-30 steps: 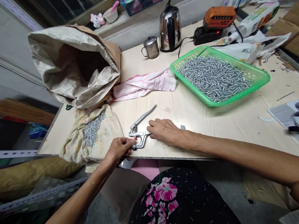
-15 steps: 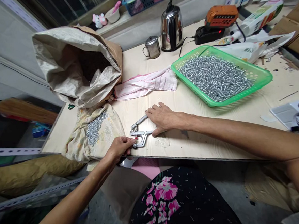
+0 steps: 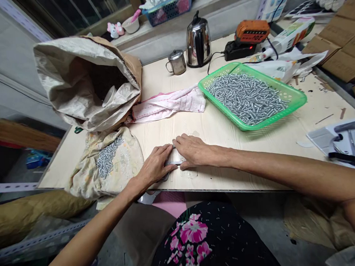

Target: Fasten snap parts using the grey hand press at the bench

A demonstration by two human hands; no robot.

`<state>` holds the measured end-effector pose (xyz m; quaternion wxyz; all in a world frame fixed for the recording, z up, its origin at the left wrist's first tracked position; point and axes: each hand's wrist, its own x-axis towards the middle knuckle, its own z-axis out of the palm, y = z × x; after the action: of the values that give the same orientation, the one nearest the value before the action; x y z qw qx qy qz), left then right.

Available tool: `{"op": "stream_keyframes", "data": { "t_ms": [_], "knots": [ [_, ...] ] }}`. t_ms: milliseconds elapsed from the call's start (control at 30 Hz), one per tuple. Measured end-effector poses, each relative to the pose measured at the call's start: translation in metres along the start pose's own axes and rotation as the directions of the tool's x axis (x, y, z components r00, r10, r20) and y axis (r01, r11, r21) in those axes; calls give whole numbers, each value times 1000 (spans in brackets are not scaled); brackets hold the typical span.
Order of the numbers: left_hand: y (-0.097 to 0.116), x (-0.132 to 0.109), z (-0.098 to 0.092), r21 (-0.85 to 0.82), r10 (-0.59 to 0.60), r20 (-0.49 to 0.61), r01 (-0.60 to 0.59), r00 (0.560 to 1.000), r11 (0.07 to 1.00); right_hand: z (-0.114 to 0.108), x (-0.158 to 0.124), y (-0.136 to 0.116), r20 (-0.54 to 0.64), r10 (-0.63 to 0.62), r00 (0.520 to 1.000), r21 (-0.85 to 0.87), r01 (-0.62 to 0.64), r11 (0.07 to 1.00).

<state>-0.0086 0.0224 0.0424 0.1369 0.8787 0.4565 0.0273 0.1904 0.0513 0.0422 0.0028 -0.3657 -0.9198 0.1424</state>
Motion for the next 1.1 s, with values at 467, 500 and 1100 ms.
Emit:
{"op": "stream_keyframes", "data": {
  "t_ms": [467,500,1100],
  "knots": [
    [13,19,0,38,-163,51,161,985,986,-1,6,-2,67,104,992,36,-106,994],
    [13,18,1,27,-171,37,170,985,985,-1,6,0,57,94,994,25,-95,995],
    [23,-125,25,66,-253,-511,331,821,942,32,56,-53,-30,-600,799,-121,593,796]
  ]
}}
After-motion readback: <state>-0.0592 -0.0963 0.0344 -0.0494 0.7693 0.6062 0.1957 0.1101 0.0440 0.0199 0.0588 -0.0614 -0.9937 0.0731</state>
